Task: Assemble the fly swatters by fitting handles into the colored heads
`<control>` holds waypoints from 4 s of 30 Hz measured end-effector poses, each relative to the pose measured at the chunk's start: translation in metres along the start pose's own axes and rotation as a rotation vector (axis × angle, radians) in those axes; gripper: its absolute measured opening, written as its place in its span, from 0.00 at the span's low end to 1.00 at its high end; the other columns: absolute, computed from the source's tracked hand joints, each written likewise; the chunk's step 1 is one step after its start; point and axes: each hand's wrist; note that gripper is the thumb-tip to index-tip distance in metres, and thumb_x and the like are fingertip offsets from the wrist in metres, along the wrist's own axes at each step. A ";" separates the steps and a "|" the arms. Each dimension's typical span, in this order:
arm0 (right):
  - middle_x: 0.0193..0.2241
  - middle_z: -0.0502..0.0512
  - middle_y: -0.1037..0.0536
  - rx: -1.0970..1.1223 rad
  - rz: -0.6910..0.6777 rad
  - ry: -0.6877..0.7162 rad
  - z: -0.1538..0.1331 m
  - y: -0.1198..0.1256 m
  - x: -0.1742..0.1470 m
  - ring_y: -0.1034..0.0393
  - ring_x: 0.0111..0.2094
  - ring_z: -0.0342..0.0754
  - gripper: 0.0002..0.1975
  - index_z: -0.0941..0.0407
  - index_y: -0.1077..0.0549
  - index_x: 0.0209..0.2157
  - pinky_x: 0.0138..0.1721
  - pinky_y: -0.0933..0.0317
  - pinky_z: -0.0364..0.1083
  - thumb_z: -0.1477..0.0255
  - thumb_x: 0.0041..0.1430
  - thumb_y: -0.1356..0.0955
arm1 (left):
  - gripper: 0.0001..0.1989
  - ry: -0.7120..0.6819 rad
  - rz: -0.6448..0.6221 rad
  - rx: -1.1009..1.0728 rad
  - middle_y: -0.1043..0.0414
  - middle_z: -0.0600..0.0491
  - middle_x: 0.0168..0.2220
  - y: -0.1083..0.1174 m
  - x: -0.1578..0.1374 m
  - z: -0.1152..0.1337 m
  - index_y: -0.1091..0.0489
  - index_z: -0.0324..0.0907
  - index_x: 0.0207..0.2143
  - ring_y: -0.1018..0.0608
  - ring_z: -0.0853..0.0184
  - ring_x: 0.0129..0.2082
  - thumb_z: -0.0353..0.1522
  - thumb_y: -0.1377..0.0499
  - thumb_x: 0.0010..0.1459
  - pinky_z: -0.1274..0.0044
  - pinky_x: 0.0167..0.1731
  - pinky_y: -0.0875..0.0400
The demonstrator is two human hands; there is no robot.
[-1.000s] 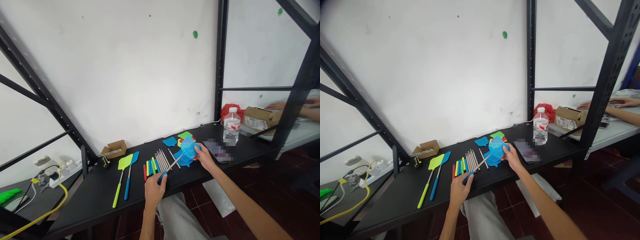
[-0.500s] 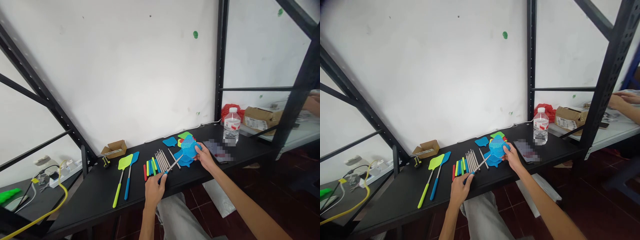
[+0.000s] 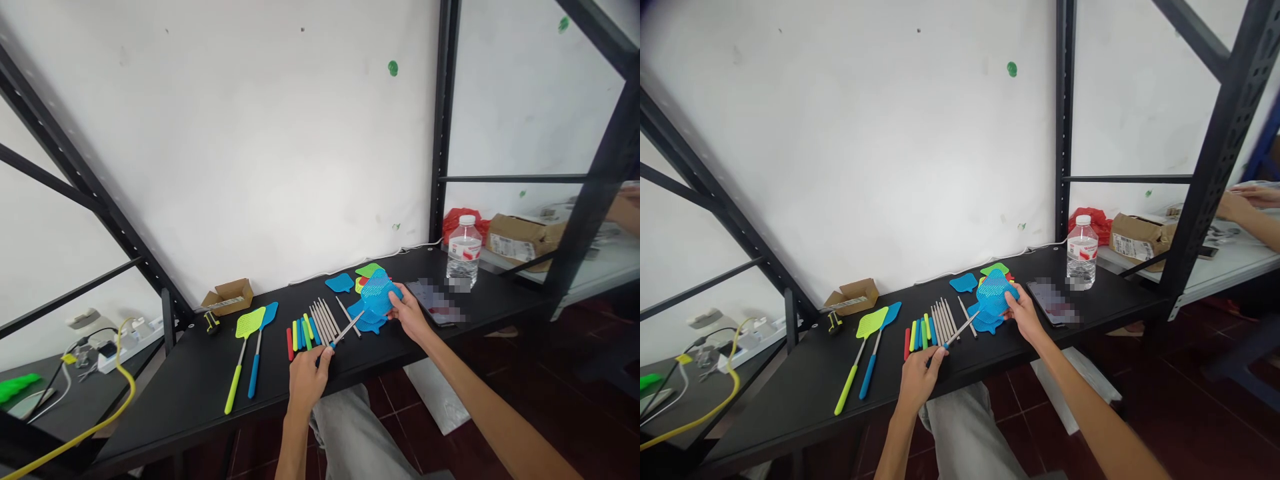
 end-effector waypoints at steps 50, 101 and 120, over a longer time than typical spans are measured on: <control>0.22 0.43 0.34 -0.354 -0.314 0.031 -0.005 -0.001 -0.003 0.41 0.13 0.38 0.17 0.55 0.33 0.37 0.15 0.51 0.41 0.55 0.59 0.32 | 0.25 -0.022 -0.007 0.002 0.25 0.51 0.27 -0.003 0.000 -0.007 0.23 0.44 0.38 0.27 0.67 0.22 0.47 0.55 0.67 0.79 0.23 0.42; 0.23 0.53 0.22 -0.104 -0.080 -0.044 0.003 0.000 -0.002 0.35 0.17 0.42 0.25 0.56 0.28 0.45 0.20 0.45 0.42 0.50 0.56 0.31 | 0.17 0.386 0.112 0.646 0.23 0.45 0.42 0.049 0.001 -0.053 0.24 0.42 0.47 0.23 0.57 0.42 0.33 0.50 0.63 0.69 0.42 0.40; 0.23 0.53 0.22 -0.113 -0.084 -0.028 0.003 -0.001 -0.002 0.35 0.17 0.42 0.24 0.56 0.27 0.43 0.20 0.44 0.42 0.51 0.56 0.32 | 0.17 0.418 0.103 0.683 0.22 0.43 0.34 0.036 0.009 -0.022 0.21 0.40 0.33 0.24 0.52 0.42 0.40 0.47 0.60 0.66 0.42 0.42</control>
Point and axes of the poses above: each hand's wrist, its own x-axis towards the middle knuckle, its own y-axis out of the back of the hand, z = x × y
